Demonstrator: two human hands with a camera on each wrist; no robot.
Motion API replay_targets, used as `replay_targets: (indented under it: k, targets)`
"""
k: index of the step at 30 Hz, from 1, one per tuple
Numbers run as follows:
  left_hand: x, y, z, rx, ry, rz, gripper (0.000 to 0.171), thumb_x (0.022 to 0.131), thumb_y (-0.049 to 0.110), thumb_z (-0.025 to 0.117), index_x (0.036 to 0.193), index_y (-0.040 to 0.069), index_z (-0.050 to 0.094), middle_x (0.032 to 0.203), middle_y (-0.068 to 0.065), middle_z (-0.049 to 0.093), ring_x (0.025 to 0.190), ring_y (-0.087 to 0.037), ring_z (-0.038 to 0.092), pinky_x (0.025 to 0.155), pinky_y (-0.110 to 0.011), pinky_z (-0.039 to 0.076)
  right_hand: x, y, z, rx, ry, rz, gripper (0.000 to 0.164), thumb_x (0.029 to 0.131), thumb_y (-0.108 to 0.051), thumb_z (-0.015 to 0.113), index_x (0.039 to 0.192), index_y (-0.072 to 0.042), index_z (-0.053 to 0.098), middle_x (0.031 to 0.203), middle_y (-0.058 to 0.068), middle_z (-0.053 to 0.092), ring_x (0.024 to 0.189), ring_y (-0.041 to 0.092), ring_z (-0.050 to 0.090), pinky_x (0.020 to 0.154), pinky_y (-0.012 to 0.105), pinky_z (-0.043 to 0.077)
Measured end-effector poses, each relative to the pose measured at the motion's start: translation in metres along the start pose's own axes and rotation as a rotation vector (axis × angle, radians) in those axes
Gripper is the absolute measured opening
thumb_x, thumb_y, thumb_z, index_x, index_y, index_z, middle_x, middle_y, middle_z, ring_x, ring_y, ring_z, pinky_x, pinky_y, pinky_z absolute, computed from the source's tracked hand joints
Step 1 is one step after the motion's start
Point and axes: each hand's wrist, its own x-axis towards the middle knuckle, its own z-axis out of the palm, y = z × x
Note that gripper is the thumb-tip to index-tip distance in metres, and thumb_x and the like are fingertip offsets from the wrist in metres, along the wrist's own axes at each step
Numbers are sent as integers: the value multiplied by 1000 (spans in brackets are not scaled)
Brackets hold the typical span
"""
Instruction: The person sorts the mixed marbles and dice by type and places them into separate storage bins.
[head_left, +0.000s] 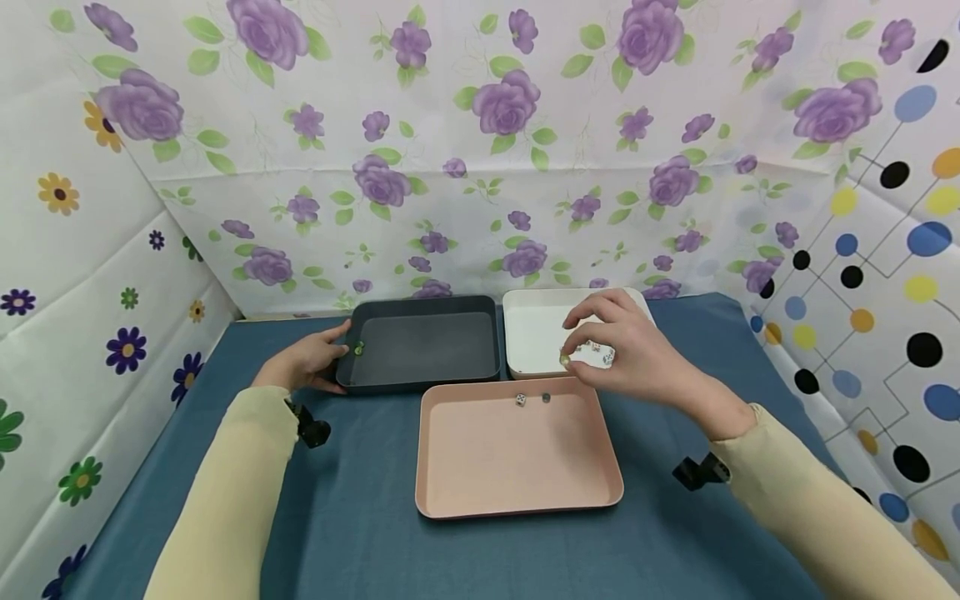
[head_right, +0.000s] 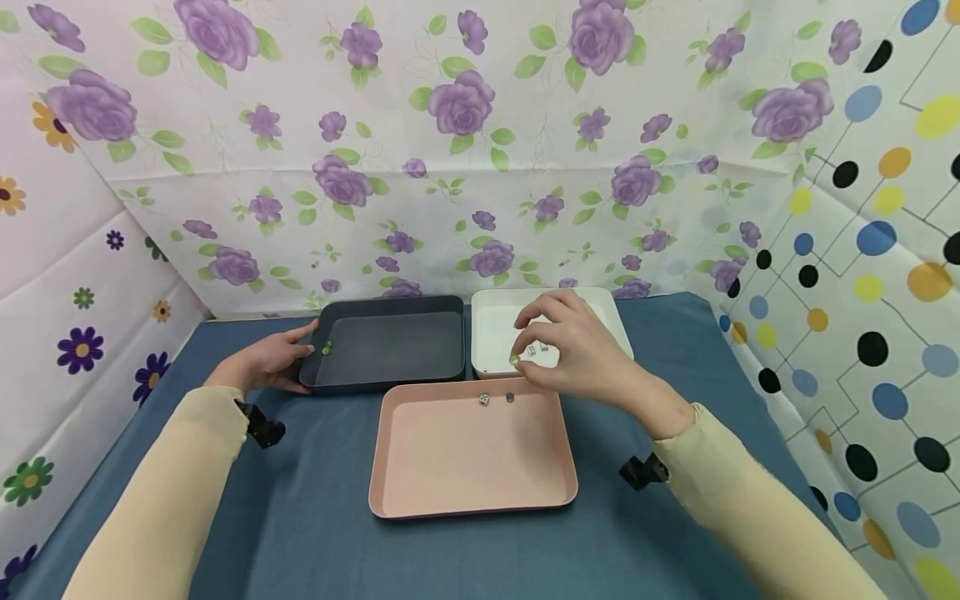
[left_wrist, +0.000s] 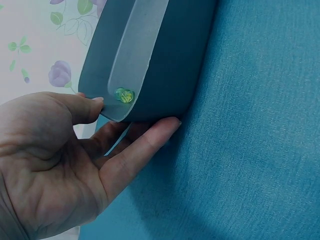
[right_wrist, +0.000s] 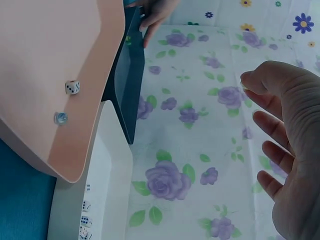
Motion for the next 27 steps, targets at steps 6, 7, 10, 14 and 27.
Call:
replay_targets:
  k: [6, 7, 10, 14, 27]
  targets:
    - [0, -1, -1, -1, -1, 2, 66, 115, 18, 33, 162, 42, -7, 168, -26, -11, 145, -53, 28, 83, -52, 61, 7, 1, 0, 21, 77, -5, 17, 82, -14, 83, 94, -25, 76, 122, 3, 62, 124, 31, 43, 106, 55, 33]
    - [0, -1, -1, -1, -2, 3, 66, 115, 19, 33, 161, 42, -7, 167, -26, -11, 145, -53, 27, 83, -53, 61, 9, 1, 0, 27, 100, -13, 17, 82, -13, 83, 94, -24, 77, 122, 4, 62, 125, 32, 43, 107, 55, 33]
    - [-1, 0, -1, -2, 0, 6, 67, 114, 18, 33, 162, 42, -7, 168, -25, -12, 146, -53, 24, 83, -53, 61, 16, 3, 1, 38, 167, -37, 19, 81, -11, 84, 96, -21, 77, 122, 7, 63, 124, 35, 44, 107, 54, 32]
    - [-2, 0, 0, 4, 3, 10, 66, 114, 18, 34, 162, 42, -7, 168, -24, -12, 146, -53, 24, 82, -53, 61, 26, 6, 2, 38, 232, -56, 19, 80, -8, 84, 96, -18, 78, 120, 11, 64, 121, 37, 45, 106, 55, 32]
    - [-1, 1, -1, 4, 9, -2, 66, 114, 19, 34, 162, 42, -6, 168, -25, -11, 145, -53, 26, 83, -53, 61, 45, 8, 8, 52, 248, -43, 17, 83, -11, 83, 96, -20, 78, 123, 7, 63, 123, 32, 43, 106, 52, 34]
